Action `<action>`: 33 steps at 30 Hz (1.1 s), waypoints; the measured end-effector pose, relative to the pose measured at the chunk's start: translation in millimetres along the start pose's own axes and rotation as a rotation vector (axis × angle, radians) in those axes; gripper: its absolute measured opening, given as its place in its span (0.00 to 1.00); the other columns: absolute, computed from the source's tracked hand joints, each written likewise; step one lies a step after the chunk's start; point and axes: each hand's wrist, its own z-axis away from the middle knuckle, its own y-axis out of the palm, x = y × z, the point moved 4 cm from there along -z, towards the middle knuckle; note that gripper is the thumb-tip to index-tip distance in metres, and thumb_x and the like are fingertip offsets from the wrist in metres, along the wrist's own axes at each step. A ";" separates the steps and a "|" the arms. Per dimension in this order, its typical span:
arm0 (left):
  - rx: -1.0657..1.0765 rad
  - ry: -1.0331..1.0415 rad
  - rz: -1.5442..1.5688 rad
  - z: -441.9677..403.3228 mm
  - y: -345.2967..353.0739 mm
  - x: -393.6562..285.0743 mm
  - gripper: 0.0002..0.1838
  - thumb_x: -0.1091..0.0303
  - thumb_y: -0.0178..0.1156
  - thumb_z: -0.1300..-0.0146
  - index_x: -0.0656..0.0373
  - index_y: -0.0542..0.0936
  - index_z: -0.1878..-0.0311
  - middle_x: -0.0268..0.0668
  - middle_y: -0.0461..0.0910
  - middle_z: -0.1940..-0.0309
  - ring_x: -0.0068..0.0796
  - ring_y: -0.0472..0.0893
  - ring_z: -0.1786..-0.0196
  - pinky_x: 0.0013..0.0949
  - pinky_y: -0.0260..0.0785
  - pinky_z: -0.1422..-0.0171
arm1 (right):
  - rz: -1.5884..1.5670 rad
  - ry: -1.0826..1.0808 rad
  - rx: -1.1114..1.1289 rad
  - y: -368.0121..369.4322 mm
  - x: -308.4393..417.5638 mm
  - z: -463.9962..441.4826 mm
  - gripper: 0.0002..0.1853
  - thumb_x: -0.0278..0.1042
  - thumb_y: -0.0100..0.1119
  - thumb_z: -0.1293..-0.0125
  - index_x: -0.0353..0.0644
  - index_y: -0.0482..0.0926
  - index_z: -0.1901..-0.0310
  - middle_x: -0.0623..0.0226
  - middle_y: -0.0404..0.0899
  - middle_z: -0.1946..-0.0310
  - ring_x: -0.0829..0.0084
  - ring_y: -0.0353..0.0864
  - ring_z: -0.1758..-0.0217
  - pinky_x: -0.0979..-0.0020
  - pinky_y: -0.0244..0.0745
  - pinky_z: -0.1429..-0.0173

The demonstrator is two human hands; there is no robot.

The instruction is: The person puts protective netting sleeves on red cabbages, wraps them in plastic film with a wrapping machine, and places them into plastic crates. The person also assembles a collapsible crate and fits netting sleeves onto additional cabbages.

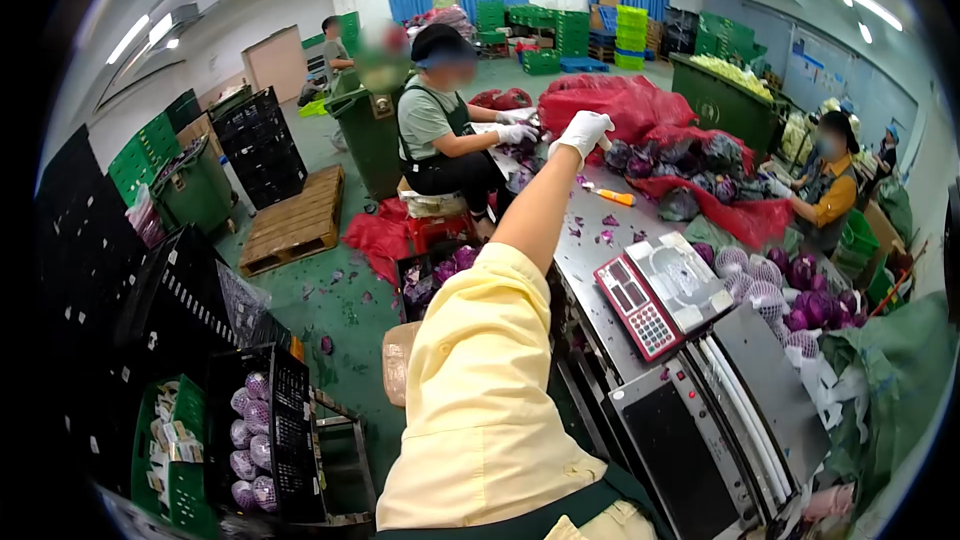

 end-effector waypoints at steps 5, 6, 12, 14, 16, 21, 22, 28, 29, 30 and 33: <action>0.043 -0.027 -0.048 4.4 31.9 25.5 0.19 0.62 0.53 0.38 0.62 0.72 0.47 0.45 0.81 0.74 0.31 0.78 0.73 0.38 0.68 0.60 | 0.046 0.018 -0.100 -33.6 -17.5 12.4 0.18 0.42 0.48 0.27 0.35 0.80 0.52 0.56 0.82 0.54 0.62 0.81 0.56 0.66 0.78 0.50; 0.063 -0.038 -0.049 -1.3 36.0 33.2 0.18 0.63 0.53 0.39 0.62 0.70 0.48 0.44 0.80 0.74 0.30 0.77 0.74 0.39 0.68 0.62 | 0.056 0.026 -0.123 -41.3 -19.6 16.0 0.18 0.42 0.48 0.27 0.35 0.80 0.52 0.56 0.82 0.54 0.62 0.81 0.57 0.66 0.78 0.50; -0.018 -0.205 -0.051 -69.5 32.2 34.3 0.44 0.68 0.46 0.42 0.58 0.40 0.23 0.42 0.81 0.76 0.26 0.73 0.79 0.32 0.61 0.76 | 0.126 0.058 -0.242 -61.6 -15.6 26.9 0.18 0.42 0.49 0.27 0.34 0.80 0.53 0.55 0.82 0.55 0.62 0.81 0.58 0.66 0.78 0.51; -0.113 -0.205 -0.047 -109.3 22.1 43.1 0.45 0.68 0.42 0.45 0.57 0.38 0.23 0.42 0.82 0.74 0.31 0.75 0.76 0.37 0.64 0.71 | 0.150 0.044 -0.271 -62.8 -16.6 29.4 0.18 0.42 0.49 0.27 0.34 0.81 0.53 0.55 0.82 0.55 0.62 0.81 0.58 0.66 0.79 0.52; -0.172 -0.139 -0.249 -142.2 15.2 41.3 0.40 0.69 0.44 0.45 0.56 0.50 0.26 0.43 0.84 0.72 0.36 0.81 0.63 0.37 0.70 0.60 | 0.199 0.007 -0.305 -65.3 -12.7 34.2 0.18 0.42 0.49 0.27 0.34 0.81 0.53 0.54 0.82 0.56 0.62 0.82 0.59 0.67 0.79 0.52; 0.057 0.013 -0.207 -164.9 52.1 19.9 0.08 0.69 0.50 0.39 0.53 0.77 0.59 0.40 0.82 0.75 0.22 0.68 0.80 0.30 0.58 0.77 | 0.056 0.189 -0.240 -47.4 -25.6 19.3 0.12 0.32 0.47 0.29 0.33 0.78 0.55 0.59 0.80 0.57 0.69 0.79 0.54 0.70 0.73 0.50; 0.086 -0.040 -0.023 -156.9 65.9 12.4 0.07 0.69 0.49 0.36 0.51 0.78 0.65 0.39 0.81 0.75 0.18 0.64 0.86 0.27 0.53 0.84 | 0.072 0.220 -0.158 -50.9 -61.8 12.4 0.14 0.32 0.45 0.29 0.34 0.77 0.51 0.59 0.78 0.52 0.67 0.77 0.49 0.67 0.69 0.40; 0.573 0.097 -0.065 -91.1 255.0 54.0 0.20 0.64 0.48 0.31 0.56 0.74 0.39 0.39 0.82 0.69 0.27 0.76 0.76 0.30 0.67 0.73 | -0.156 0.207 0.095 61.0 28.6 -69.6 0.11 0.27 0.47 0.30 0.35 0.79 0.55 0.68 0.79 0.58 0.78 0.76 0.55 0.77 0.70 0.49; 0.688 0.081 -0.025 -75.0 287.0 71.7 0.19 0.63 0.48 0.30 0.56 0.74 0.39 0.38 0.81 0.68 0.26 0.78 0.73 0.29 0.69 0.70 | -0.182 0.227 0.190 82.1 37.9 -89.8 0.11 0.28 0.47 0.29 0.35 0.80 0.55 0.68 0.80 0.57 0.79 0.76 0.53 0.76 0.71 0.49; 0.802 0.059 0.015 -58.1 318.4 89.6 0.19 0.62 0.48 0.29 0.56 0.75 0.40 0.36 0.81 0.68 0.25 0.79 0.69 0.29 0.71 0.67 | -0.264 0.273 0.234 110.5 13.5 -109.5 0.12 0.30 0.47 0.29 0.36 0.80 0.54 0.68 0.80 0.57 0.79 0.77 0.51 0.76 0.72 0.48; 0.968 -0.316 0.305 -8.9 396.5 133.1 0.20 0.56 0.50 0.28 0.57 0.75 0.40 0.33 0.80 0.64 0.22 0.80 0.63 0.27 0.75 0.58 | -0.520 0.474 0.349 193.4 -11.5 -166.9 0.10 0.31 0.49 0.29 0.40 0.79 0.52 0.71 0.80 0.59 0.80 0.79 0.56 0.78 0.74 0.52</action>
